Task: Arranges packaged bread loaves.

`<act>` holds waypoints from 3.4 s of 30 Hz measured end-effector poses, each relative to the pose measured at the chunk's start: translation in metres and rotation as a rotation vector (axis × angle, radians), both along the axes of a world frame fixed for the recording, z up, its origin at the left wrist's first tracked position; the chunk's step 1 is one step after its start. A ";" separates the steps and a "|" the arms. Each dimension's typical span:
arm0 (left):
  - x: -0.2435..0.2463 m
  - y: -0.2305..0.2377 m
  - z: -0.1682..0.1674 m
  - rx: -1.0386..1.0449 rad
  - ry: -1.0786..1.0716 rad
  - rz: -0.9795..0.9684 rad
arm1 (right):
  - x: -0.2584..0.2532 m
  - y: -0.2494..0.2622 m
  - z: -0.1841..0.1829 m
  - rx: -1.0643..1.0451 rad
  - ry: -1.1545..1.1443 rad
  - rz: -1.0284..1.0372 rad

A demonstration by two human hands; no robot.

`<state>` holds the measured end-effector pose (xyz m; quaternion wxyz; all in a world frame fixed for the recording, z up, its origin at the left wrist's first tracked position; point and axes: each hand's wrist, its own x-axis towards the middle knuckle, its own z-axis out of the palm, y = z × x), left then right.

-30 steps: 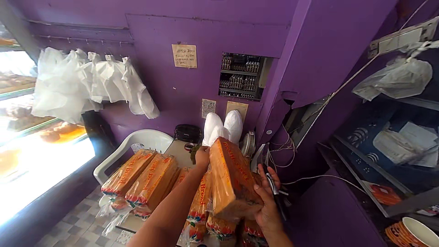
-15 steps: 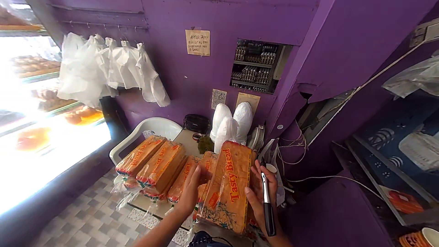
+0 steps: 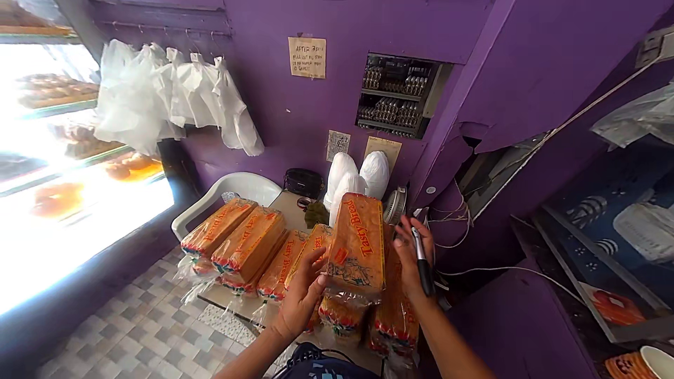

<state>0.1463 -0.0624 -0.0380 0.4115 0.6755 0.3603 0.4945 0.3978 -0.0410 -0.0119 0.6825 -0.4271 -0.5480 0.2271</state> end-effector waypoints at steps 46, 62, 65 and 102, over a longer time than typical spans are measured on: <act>0.021 -0.002 0.064 0.071 0.070 0.116 | -0.019 -0.062 0.052 0.413 -0.609 -0.004; 0.023 -0.003 0.064 0.124 0.079 0.109 | -0.021 -0.059 0.053 0.441 -0.663 -0.057; 0.023 -0.002 0.064 0.121 0.067 0.103 | -0.021 -0.058 0.053 0.447 -0.673 -0.062; -0.138 0.179 -0.011 -0.568 1.171 0.395 | -0.034 -0.098 0.045 0.103 0.147 -0.120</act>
